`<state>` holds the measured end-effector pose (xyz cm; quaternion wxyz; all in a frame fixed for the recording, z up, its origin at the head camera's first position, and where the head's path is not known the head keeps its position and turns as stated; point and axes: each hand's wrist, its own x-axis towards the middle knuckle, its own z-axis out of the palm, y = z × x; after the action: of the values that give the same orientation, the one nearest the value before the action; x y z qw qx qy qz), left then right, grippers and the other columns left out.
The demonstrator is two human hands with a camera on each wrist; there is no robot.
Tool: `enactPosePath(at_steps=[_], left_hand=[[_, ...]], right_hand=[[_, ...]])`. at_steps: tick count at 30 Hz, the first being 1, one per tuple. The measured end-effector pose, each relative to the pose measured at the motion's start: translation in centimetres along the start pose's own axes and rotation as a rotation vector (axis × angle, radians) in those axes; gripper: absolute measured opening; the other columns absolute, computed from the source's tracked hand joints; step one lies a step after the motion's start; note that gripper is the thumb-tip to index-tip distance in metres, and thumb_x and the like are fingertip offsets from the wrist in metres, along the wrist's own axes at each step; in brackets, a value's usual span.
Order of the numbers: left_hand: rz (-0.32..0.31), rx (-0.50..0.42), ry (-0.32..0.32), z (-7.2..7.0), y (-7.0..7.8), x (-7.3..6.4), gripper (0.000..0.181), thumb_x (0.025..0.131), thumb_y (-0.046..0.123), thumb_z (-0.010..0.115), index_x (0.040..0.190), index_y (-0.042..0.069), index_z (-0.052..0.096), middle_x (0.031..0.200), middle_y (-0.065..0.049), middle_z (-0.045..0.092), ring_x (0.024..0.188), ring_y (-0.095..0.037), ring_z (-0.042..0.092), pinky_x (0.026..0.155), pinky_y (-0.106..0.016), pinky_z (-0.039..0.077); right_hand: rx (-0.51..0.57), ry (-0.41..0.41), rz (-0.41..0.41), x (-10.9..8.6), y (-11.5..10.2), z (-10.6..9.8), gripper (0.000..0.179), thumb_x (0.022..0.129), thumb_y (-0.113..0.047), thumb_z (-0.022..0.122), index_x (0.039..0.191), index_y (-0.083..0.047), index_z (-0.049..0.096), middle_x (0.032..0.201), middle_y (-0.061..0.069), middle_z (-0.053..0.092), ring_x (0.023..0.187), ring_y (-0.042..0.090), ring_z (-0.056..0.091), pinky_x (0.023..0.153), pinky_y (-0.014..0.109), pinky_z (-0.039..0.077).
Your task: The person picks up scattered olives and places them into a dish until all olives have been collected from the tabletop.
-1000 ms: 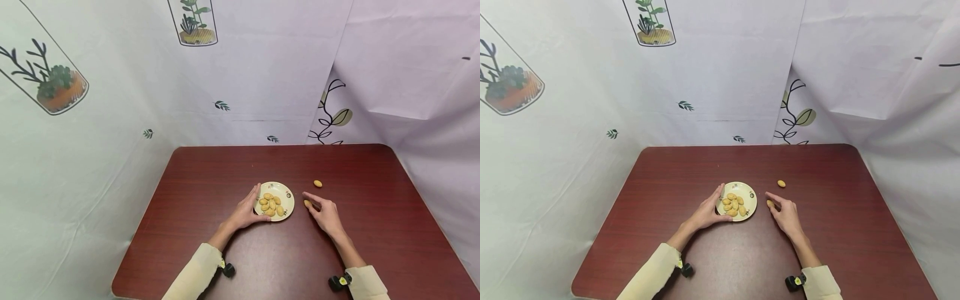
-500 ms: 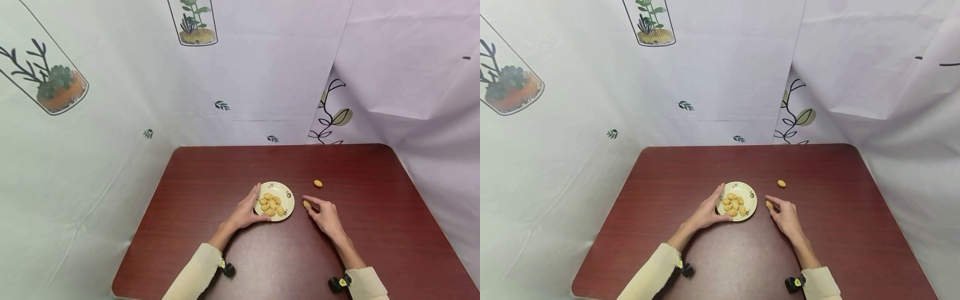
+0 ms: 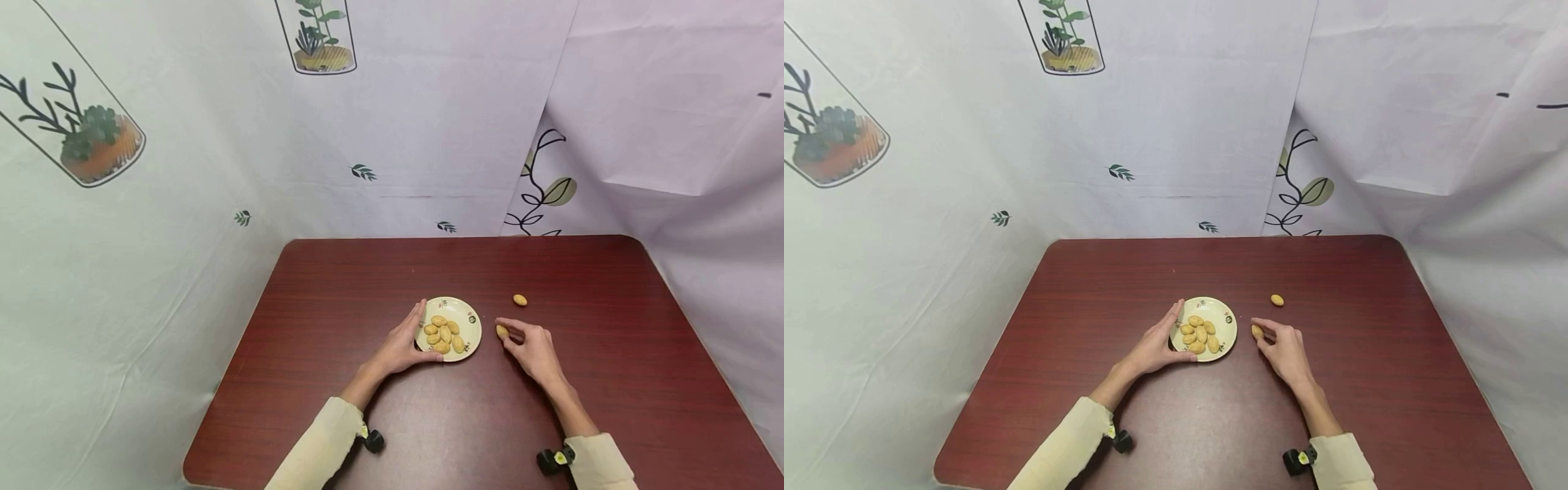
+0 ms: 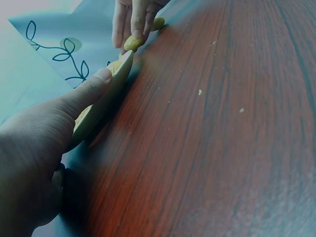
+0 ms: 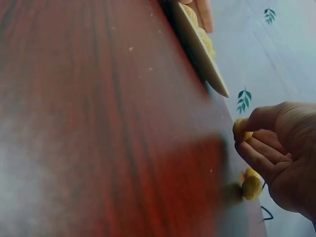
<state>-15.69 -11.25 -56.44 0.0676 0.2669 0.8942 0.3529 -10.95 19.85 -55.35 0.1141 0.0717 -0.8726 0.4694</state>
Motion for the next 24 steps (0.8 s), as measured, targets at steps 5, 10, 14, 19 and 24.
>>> enactPosePath(at_steps=[5, 10, 14, 19, 24], left_hand=[[-0.002, 0.002, -0.001, 0.0, -0.1, 0.0, 0.129, 0.082, 0.052, 0.091, 0.171, 0.007, 0.01, 0.176, -0.015, 0.017, 0.162, -0.024, 0.015, 0.126, -0.051, 0.026], [0.005, 0.001, 0.007, 0.0, -0.1, 0.0, 0.128, 0.082, 0.051, 0.091, 0.171, 0.006, 0.011, 0.176, -0.016, 0.018, 0.162, -0.027, 0.016, 0.125, -0.053, 0.028], [0.001, 0.006, 0.003, 0.0, -0.1, 0.0, 0.128, 0.082, 0.051, 0.092, 0.171, 0.007, 0.011, 0.176, -0.015, 0.017, 0.162, -0.025, 0.016, 0.126, -0.051, 0.027], [-0.003, 0.002, 0.0, 0.0, -0.1, 0.0, 0.129, 0.082, 0.051, 0.092, 0.172, 0.008, 0.011, 0.176, -0.014, 0.017, 0.162, -0.023, 0.015, 0.126, -0.051, 0.027], [-0.012, -0.007, -0.004, 0.0, -0.1, 0.0, 0.128, 0.082, 0.052, 0.091, 0.172, 0.01, 0.01, 0.177, -0.013, 0.016, 0.162, -0.022, 0.015, 0.125, -0.052, 0.028]], right_hand=[[0.018, 0.006, -0.007, 0.6, -0.5, 0.0, 0.031, 0.09, 0.011, 0.077, 0.121, 0.004, 0.078, 0.114, 0.02, 0.078, 0.103, 0.036, 0.077, 0.084, 0.03, 0.06], [0.037, 0.002, -0.009, 1.4, -1.3, 0.2, 0.031, 0.091, 0.008, 0.079, 0.121, 0.004, 0.078, 0.113, 0.02, 0.078, 0.103, 0.035, 0.077, 0.084, 0.031, 0.061], [0.059, 0.001, -0.012, 2.0, -1.9, 0.7, 0.031, 0.09, 0.007, 0.08, 0.121, 0.005, 0.078, 0.114, 0.021, 0.078, 0.103, 0.036, 0.077, 0.083, 0.024, 0.059], [0.095, -0.004, -0.005, 2.5, -2.5, 1.5, 0.032, 0.09, 0.007, 0.081, 0.122, 0.006, 0.077, 0.115, 0.023, 0.077, 0.104, 0.037, 0.076, 0.084, 0.023, 0.059], [0.123, -0.027, 0.01, 2.8, -2.8, 2.3, 0.035, 0.089, 0.007, 0.081, 0.123, 0.007, 0.076, 0.116, 0.025, 0.076, 0.105, 0.038, 0.076, 0.084, 0.026, 0.06]])
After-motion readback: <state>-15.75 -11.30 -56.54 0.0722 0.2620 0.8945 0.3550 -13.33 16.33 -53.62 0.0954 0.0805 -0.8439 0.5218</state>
